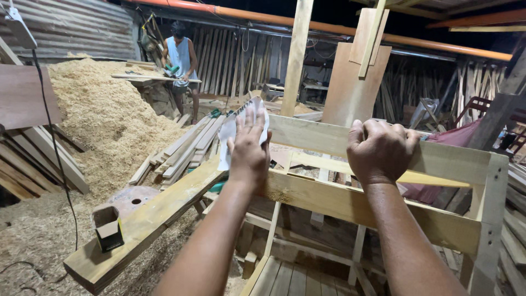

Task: The person sands a wooden bed frame with sheets of sandpaper, first rubbing the slatted base and side rails, then flipping attention to the headboard and rubbing its rails and edges by hand. They steady the frame with one hand while sanding with the other, working over different boards in turn.

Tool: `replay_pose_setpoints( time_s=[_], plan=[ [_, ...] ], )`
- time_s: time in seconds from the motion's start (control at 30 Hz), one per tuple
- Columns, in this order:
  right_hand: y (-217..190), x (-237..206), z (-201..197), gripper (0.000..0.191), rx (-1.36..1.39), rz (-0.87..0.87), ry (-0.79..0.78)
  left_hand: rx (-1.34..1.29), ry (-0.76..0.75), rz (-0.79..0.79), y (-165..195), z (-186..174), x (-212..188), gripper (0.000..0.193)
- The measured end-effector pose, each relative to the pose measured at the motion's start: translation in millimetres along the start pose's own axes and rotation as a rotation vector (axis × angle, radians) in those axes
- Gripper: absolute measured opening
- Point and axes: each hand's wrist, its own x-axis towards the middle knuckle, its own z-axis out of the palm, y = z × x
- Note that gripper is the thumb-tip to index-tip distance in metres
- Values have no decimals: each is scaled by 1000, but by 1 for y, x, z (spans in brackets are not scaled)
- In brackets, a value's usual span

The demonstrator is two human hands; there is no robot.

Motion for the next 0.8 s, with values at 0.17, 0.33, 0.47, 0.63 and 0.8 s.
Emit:
replay_pose_setpoints(
  time_s=[0.17,0.33,0.47,0.63,0.8],
  plan=[
    [0,0,-1,32,13,-21,39,225,23,234,-25,8,-59,52],
    [0,-1,-2,28,23,-13,36,58,233,29,-24,40,-35,50],
    [0,-1,-6,29,42,14,-11,185,286,371,22,72,-25,55],
    [-6,1,-25,35,439,-36,-55,-297,175,454,55,55,-47,45],
    [-1,12,-42,82,1582,91,-388,-846,82,433,84,16,-52,27]
  ],
)
